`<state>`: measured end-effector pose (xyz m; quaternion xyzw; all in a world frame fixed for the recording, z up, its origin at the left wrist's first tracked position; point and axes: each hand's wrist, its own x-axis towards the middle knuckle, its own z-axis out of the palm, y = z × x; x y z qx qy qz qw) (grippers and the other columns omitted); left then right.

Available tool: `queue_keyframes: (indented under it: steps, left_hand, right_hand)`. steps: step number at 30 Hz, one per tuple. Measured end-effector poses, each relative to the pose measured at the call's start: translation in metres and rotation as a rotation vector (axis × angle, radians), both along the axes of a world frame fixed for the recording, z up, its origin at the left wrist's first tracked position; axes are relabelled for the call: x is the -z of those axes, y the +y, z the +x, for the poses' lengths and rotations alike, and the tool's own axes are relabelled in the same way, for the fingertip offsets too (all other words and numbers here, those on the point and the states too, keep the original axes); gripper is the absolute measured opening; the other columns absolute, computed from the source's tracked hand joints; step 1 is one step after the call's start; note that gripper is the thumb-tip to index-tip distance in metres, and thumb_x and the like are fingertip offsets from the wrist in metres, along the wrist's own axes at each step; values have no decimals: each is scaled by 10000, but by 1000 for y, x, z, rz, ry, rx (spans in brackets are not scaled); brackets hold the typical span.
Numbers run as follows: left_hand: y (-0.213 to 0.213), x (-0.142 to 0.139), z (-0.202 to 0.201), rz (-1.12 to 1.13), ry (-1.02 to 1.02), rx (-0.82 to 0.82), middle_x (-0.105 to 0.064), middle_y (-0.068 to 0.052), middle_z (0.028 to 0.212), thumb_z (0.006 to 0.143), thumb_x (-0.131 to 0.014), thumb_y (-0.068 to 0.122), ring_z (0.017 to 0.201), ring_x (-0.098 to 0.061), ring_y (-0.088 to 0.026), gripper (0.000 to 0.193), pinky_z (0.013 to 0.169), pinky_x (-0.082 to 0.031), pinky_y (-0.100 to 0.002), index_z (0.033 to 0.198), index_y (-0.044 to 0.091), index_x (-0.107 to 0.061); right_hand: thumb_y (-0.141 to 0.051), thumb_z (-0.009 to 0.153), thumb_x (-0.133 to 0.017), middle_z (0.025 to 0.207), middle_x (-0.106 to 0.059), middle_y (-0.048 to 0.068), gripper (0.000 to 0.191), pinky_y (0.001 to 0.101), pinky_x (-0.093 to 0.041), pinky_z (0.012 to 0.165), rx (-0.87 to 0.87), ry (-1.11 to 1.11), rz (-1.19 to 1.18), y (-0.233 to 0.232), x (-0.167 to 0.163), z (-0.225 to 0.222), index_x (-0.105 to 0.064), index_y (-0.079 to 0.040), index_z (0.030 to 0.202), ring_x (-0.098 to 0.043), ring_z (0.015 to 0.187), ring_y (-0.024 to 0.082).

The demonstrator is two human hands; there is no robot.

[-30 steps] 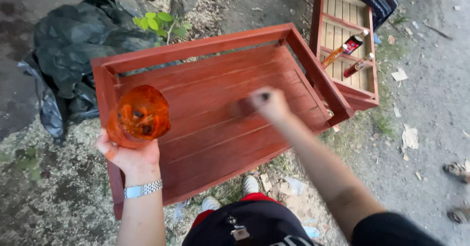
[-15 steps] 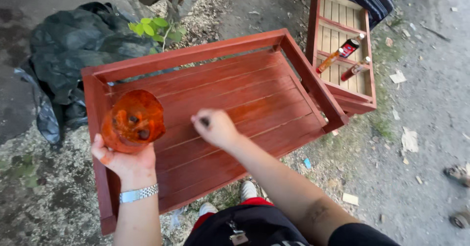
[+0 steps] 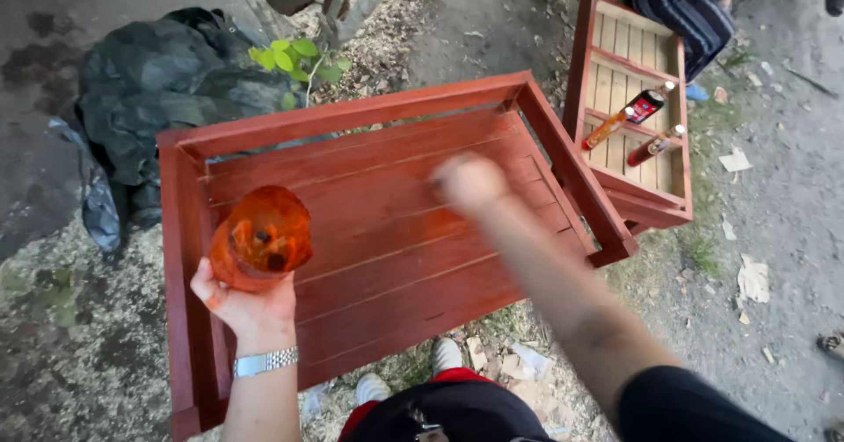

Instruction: The person applies reddish-orange wood stain to a slatted wooden bench using a brush, dipping the brush into a stain container held in the other hand. They coat the bench top, frame edges, and side panels, repositioning around the piece to cover different surfaces.

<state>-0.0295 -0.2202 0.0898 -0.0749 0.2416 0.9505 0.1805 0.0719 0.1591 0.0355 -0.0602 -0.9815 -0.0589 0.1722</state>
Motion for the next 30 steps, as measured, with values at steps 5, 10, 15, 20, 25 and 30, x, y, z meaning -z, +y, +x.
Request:
queue_keyframes:
  steps: [5,10,15,20,25,30]
  left_hand:
    - [5,-3,-8,-7,128,-6,-542,-62,1552,813,-612,548,1475,-502,-305,753,1247,-381,-578,1448,146,-559]
    - [14,1,-10,-25,60,-18,-557,-50,1528,785,-610,544,1457,-506,-301,745,1216,-390,-590,1424,163,-563]
    - [14,3,-5,23,43,-18,-554,-29,1537,802,-602,525,1475,-494,-284,717,1239,-373,-576,1425,173,-569]
    - [6,3,0,-42,7,-83,-575,-38,1510,785,-590,546,1444,-514,-291,718,1200,-387,-591,1403,180,-587]
    - [17,8,-3,-53,80,-31,-545,-39,1548,799,-609,562,1477,-495,-287,749,1225,-388,-591,1440,177,-566]
    - [47,12,-6,-33,-33,18,-572,-18,1521,747,-615,587,1440,-519,-290,753,1162,-395,-602,1406,227,-581]
  right_hand:
    - [-192,813,-724,929,-779,31,86,524,-547,871,-177,103,-557,-123,33,-58,-756,-195,892,-746,865,277]
    - [-109,931,-701,884,-713,17,33,290,-580,742,-162,539,-1293,3,51,-23,-709,-77,937,-668,814,96]
    - [-245,1076,-654,730,-651,65,314,364,-498,594,171,322,-877,104,45,16,-613,-98,801,-616,664,198]
    - [-266,820,-667,799,-740,105,92,472,-546,590,-108,62,-312,12,29,-26,-723,-193,837,-705,663,326]
    - [-346,1021,-675,769,-712,114,287,429,-531,651,-26,43,-484,-74,31,-45,-675,-125,838,-696,740,305]
    - [-194,1042,-649,761,-600,-22,225,289,-468,620,-157,415,-1389,-45,42,-36,-650,-77,849,-545,711,84]
